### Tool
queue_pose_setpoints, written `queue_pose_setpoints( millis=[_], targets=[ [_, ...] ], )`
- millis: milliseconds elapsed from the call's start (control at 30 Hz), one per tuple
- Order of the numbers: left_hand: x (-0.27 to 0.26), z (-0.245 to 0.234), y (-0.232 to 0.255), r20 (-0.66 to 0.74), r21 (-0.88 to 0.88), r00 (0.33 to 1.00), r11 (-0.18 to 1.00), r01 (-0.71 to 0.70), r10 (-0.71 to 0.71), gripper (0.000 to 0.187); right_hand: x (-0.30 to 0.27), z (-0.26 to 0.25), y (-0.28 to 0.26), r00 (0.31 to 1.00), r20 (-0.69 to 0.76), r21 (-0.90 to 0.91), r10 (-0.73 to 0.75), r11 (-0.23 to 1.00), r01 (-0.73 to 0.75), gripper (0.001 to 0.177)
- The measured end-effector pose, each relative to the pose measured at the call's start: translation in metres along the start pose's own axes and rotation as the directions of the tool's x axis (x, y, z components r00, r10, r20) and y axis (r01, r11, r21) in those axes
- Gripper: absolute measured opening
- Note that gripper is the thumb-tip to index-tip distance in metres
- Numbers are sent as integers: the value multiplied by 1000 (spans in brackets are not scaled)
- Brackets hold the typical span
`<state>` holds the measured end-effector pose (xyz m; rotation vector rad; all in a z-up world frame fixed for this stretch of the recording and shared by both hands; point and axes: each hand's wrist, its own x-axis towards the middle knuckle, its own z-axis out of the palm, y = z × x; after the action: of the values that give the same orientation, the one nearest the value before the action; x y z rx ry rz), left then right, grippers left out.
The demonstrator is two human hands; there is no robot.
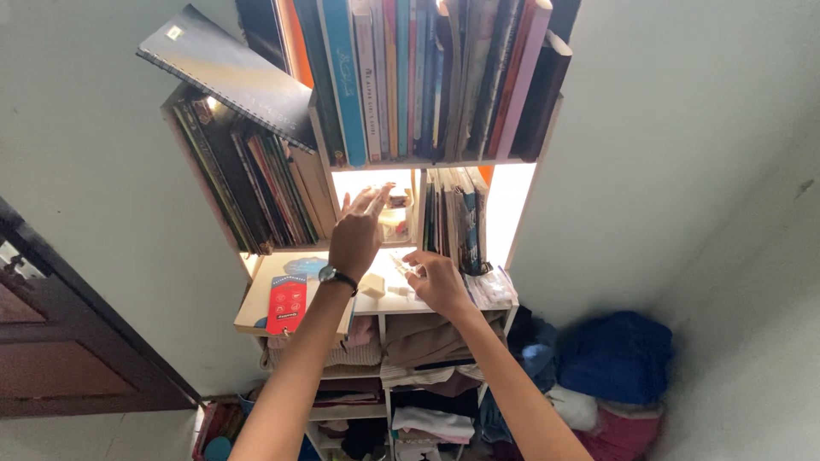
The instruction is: The recorder packs various items, including snacks, a container, and notebooks, into a box and organizes a bookshelf.
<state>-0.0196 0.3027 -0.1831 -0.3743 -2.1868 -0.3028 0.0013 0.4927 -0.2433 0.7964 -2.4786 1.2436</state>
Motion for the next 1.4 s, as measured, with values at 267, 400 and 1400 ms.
queue_pose_setpoints(
  millis=[267, 400, 1400],
  targets=[
    [-52, -43, -6, 76, -23, 979, 981, 191, -189, 23, 1, 18, -21, 997, 45, -96, 60, 994, -56, 32],
    [-80, -42, -21, 161, 44, 955, 968, 246, -250, 41, 4, 39, -16, 997, 69, -167, 16, 986, -4, 37],
    [-66, -28, -16, 540, -32, 783, 922, 385, -308, 49, 14, -10, -12, 986, -18, -288, 164, 944, -162, 32]
  ],
)
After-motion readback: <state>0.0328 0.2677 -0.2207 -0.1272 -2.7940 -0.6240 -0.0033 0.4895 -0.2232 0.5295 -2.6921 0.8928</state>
